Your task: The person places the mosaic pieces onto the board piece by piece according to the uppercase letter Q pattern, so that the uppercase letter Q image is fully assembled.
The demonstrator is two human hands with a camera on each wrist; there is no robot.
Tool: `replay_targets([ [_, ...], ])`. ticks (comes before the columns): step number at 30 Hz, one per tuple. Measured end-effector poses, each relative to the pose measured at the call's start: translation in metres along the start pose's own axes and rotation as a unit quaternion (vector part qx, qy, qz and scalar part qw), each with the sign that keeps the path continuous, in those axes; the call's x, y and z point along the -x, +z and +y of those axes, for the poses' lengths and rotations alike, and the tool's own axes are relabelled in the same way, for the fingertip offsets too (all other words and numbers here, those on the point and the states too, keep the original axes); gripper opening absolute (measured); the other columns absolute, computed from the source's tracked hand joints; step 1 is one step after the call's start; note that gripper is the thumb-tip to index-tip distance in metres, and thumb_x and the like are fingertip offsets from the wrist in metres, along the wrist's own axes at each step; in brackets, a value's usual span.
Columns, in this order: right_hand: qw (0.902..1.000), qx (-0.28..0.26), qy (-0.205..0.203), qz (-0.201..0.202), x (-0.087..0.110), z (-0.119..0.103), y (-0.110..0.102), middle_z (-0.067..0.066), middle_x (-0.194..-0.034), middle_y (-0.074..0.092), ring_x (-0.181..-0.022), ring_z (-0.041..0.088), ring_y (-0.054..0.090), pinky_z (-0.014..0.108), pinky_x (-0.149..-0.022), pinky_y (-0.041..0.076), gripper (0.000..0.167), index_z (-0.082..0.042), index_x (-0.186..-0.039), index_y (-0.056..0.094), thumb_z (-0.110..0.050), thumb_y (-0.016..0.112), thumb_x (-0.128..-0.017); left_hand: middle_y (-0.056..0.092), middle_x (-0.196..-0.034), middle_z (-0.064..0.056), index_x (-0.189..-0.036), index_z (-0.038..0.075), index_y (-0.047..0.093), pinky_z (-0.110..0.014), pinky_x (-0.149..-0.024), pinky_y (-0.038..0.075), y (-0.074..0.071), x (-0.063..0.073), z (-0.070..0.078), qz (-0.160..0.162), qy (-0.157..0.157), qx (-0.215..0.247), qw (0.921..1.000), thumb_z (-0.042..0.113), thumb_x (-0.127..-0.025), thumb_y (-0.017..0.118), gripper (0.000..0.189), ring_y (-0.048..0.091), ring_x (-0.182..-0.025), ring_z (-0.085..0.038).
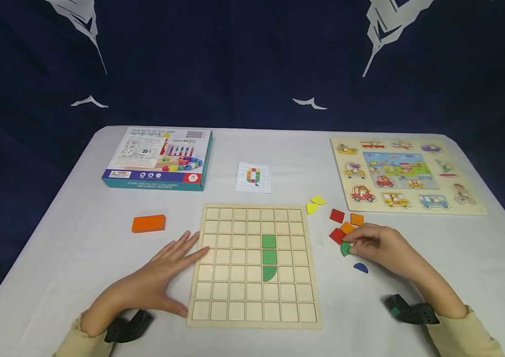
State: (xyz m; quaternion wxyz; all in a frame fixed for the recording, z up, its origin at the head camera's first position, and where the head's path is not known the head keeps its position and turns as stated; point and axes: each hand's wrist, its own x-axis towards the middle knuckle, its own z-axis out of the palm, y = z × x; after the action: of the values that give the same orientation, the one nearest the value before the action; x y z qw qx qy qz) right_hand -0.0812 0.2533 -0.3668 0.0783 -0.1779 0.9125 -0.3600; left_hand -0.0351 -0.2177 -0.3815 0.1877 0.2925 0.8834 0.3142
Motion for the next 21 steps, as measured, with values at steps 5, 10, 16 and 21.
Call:
replay_targets([
  [5,0.9995,0.014,-0.029,0.004,0.0013,0.0023,0.0030,-0.006,-0.077,0.056,-0.071,0.012,0.052,0.022,-0.062,0.047,0.028,-0.013,-0.092,0.070,0.002,0.079,-0.070,0.002,-0.156,-0.003,-0.149,0.024,0.025,-0.051,-0.108,-0.002,-0.0004,-0.0004,0.0002,-0.001,0.002,-0.001,1.0000,0.057,-0.054,0.081,0.115,-0.007,-0.140,-0.024],
  [10,0.9992,0.023,-0.033,0.003,-0.0003,0.0031,0.0048,-0.006,-0.077,0.054,-0.071,0.012,0.051,0.022,-0.061,0.046,0.029,-0.013,-0.090,0.067,0.003,0.079,-0.069,0.002,-0.156,-0.002,-0.149,0.025,0.026,-0.050,-0.108,-0.002,-0.0008,-0.0003,-0.0005,0.002,0.000,-0.001,1.0000,0.057,-0.053,0.081,0.116,-0.007,-0.140,-0.023],
  [16,0.9995,0.029,-0.012,0.002,-0.0014,0.0006,0.0048,-0.004,-0.076,0.054,-0.071,0.014,0.051,0.022,-0.062,0.047,0.034,-0.006,-0.099,0.067,0.002,0.080,-0.069,0.003,-0.156,-0.002,-0.149,0.025,0.026,-0.049,-0.108,-0.003,-0.0006,-0.0003,-0.0002,0.004,-0.001,0.004,1.0000,0.054,-0.052,0.083,0.116,-0.007,-0.140,-0.024],
  [21,0.9992,0.037,-0.014,0.003,-0.0013,0.0008,0.0050,-0.005,-0.075,0.054,-0.070,0.014,0.050,0.022,-0.061,0.045,0.029,-0.010,-0.090,0.067,0.002,0.080,-0.068,0.002,-0.156,-0.002,-0.149,0.025,0.026,-0.049,-0.108,-0.003,0.0003,-0.0011,-0.0002,0.003,-0.002,0.004,1.0000,0.052,-0.052,0.084,0.117,-0.007,-0.140,-0.023],
])
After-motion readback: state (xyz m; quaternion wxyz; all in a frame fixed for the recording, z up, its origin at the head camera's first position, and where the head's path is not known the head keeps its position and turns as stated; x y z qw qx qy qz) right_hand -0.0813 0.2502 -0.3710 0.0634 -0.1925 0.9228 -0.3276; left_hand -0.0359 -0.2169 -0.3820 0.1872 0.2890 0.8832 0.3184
